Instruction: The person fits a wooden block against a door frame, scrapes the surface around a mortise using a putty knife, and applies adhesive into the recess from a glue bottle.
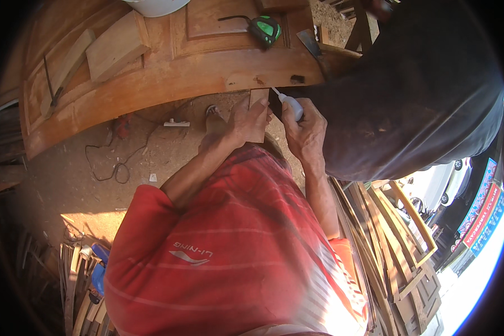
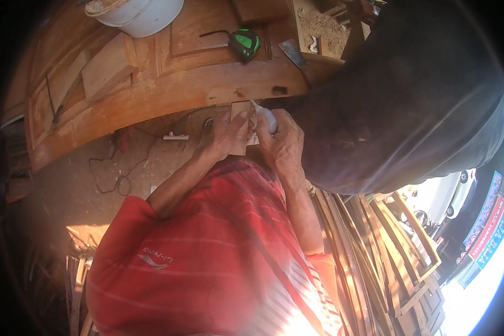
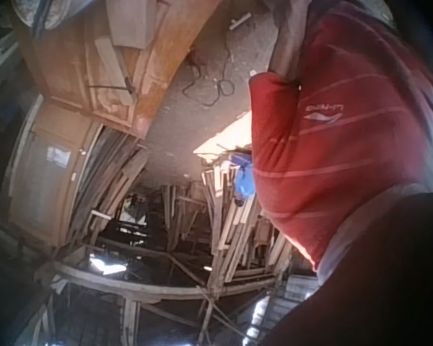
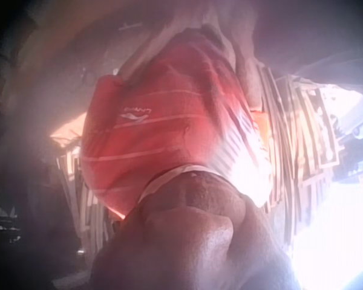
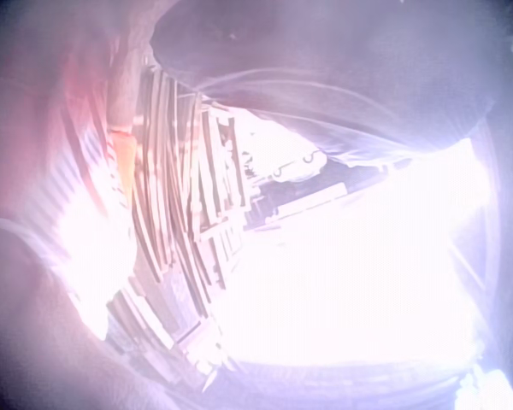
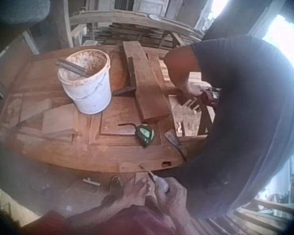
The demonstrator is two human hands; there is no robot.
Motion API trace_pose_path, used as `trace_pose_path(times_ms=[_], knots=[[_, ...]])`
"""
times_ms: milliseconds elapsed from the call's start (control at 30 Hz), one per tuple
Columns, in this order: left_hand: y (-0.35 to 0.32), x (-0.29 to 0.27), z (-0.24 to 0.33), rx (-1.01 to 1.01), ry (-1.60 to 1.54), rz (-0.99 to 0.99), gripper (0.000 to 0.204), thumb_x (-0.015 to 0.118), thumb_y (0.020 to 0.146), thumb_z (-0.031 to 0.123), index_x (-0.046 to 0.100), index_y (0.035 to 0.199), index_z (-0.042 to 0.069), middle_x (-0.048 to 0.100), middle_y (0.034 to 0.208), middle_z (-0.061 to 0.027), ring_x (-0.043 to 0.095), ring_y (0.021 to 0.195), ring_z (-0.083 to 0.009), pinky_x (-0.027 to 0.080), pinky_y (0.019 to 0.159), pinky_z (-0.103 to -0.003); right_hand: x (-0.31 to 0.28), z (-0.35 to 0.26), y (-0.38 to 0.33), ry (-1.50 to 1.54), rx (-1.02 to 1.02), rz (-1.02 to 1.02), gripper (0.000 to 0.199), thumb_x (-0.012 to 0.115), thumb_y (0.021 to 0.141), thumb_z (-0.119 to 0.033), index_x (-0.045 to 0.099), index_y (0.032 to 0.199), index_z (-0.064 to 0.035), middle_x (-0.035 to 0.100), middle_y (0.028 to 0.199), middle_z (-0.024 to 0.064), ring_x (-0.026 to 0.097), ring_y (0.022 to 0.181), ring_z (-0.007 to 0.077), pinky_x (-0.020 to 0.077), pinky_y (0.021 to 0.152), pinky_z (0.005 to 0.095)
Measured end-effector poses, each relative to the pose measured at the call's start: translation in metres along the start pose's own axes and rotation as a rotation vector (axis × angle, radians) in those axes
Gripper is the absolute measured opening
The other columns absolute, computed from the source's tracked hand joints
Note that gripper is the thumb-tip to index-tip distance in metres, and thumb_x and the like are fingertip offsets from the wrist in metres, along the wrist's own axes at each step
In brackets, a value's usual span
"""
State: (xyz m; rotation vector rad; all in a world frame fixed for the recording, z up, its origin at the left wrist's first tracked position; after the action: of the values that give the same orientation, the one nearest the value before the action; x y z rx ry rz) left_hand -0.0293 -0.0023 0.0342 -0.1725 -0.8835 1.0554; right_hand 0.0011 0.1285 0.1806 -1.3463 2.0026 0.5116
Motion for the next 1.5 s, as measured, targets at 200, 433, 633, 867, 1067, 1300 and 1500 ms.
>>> trace_pose_path(times_ms=[200, 433, 633, 867, 1067, 1300, 1500], knots=[[0.0, 0.001, 0.0, 0.003, 0.011, 0.006, 0.038, 0.065, 0.103, 0.037, 0.062, 0.111, 0.0, 0.067, 0.09, -0.0082, 0.066, 0.08, -0.0162, 0.055, 0.071, -0.032, 0.001, -0.001, -0.001, 0.02, -0.004, 0.005, 0.019, 0.07, 0.095, -0.017, 0.07, 0.096, 0.0014, 0.07, 0.088, 0.0215, 0.069, 0.08, 0.0409, 0.0539, 0.071, 0.0461], [-0.002, 0.001, 0.003, -0.009, 0.018, 0.017, 0.039, 0.066, 0.103, 0.036, 0.061, 0.113, -0.001, 0.067, 0.09, -0.0094, 0.066, 0.079, -0.017, 0.055, 0.069, -0.032, 0.001, -0.001, 0.001, 0.002, -0.043, 0.024, 0.017, 0.069, 0.095, -0.016, 0.07, 0.096, 0.0011, 0.069, 0.087, 0.0208, 0.068, 0.078, 0.041, 0.0534, 0.07, 0.0454], [-0.004, 0.005, 0.008, -0.022, -0.018, 0.006, 0.038, 0.066, 0.103, 0.036, 0.061, 0.113, -0.001, 0.067, 0.089, -0.0084, 0.065, 0.077, -0.016, 0.055, 0.068, -0.032, 0.0, -0.002, 0.001, 0.015, -0.03, 0.008, 0.017, 0.069, 0.095, -0.016, 0.069, 0.095, 0.0012, 0.069, 0.086, 0.0212, 0.068, 0.078, 0.0413, 0.0528, 0.07, 0.0463], [-0.008, 0.008, 0.016, -0.011, 0.025, 0.006, 0.036, 0.066, 0.103, 0.035, 0.062, 0.114, 0.001, 0.066, 0.088, -0.0065, 0.064, 0.077, -0.0152, 0.054, 0.068, -0.031, 0.0, -0.001, 0.005, 0.011, -0.043, 0.024, 0.018, 0.07, 0.095, -0.016, 0.069, 0.096, 0.0019, 0.069, 0.087, 0.0223, 0.068, 0.078, 0.0418, 0.0525, 0.07, 0.0472], [-0.011, 0.009, 0.024, -0.026, 0.035, 0.002, 0.032, 0.064, 0.104, 0.031, 0.061, 0.114, 0.001, 0.065, 0.088, -0.0066, 0.064, 0.076, -0.015, 0.054, 0.068, -0.03, 0.003, -0.007, 0.009, 0.012, -0.034, 0.014, 0.018, 0.069, 0.095, -0.017, 0.07, 0.097, 0.0012, 0.069, 0.087, 0.0219, 0.069, 0.079, 0.0408, 0.053, 0.07, 0.0466], [-0.013, 0.012, 0.035, -0.107, 0.194, 0.046, 0.033, 0.063, 0.104, 0.028, 0.061, 0.117, -0.002, 0.066, 0.091, -0.0086, 0.065, 0.077, -0.0151, 0.055, 0.069, -0.031, 0.0, -0.005, 0.008, -0.005, -0.016, 0.02, 0.019, 0.07, 0.095, -0.018, 0.07, 0.096, 0.0011, 0.07, 0.087, 0.0209, 0.069, 0.078, 0.0403, 0.0535, 0.07, 0.0461], [-0.006, 0.004, 0.016, -0.029, 0.078, 0.026, 0.039, 0.063, 0.104, 0.031, 0.06, 0.12, -0.004, 0.067, 0.092, -0.0094, 0.065, 0.079, -0.016, 0.055, 0.07, -0.031, 0.005, -0.002, 0.009, 0.018, -0.061, 0.05, 0.023, 0.073, 0.095, -0.021, 0.071, 0.098, 0.0015, 0.067, 0.079, 0.0183, 0.064, 0.066, 0.027, 0.052, 0.066, 0.038]])
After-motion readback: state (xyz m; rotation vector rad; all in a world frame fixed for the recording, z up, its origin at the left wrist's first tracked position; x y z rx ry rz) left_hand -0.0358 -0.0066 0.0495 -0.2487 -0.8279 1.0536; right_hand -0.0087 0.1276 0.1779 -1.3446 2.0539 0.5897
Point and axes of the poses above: each hand's wrist, its own y-axis towards the middle knuckle, its own x-axis out of the palm, z = x × y, the point moved 2 cm from there along y, towards the middle knuckle
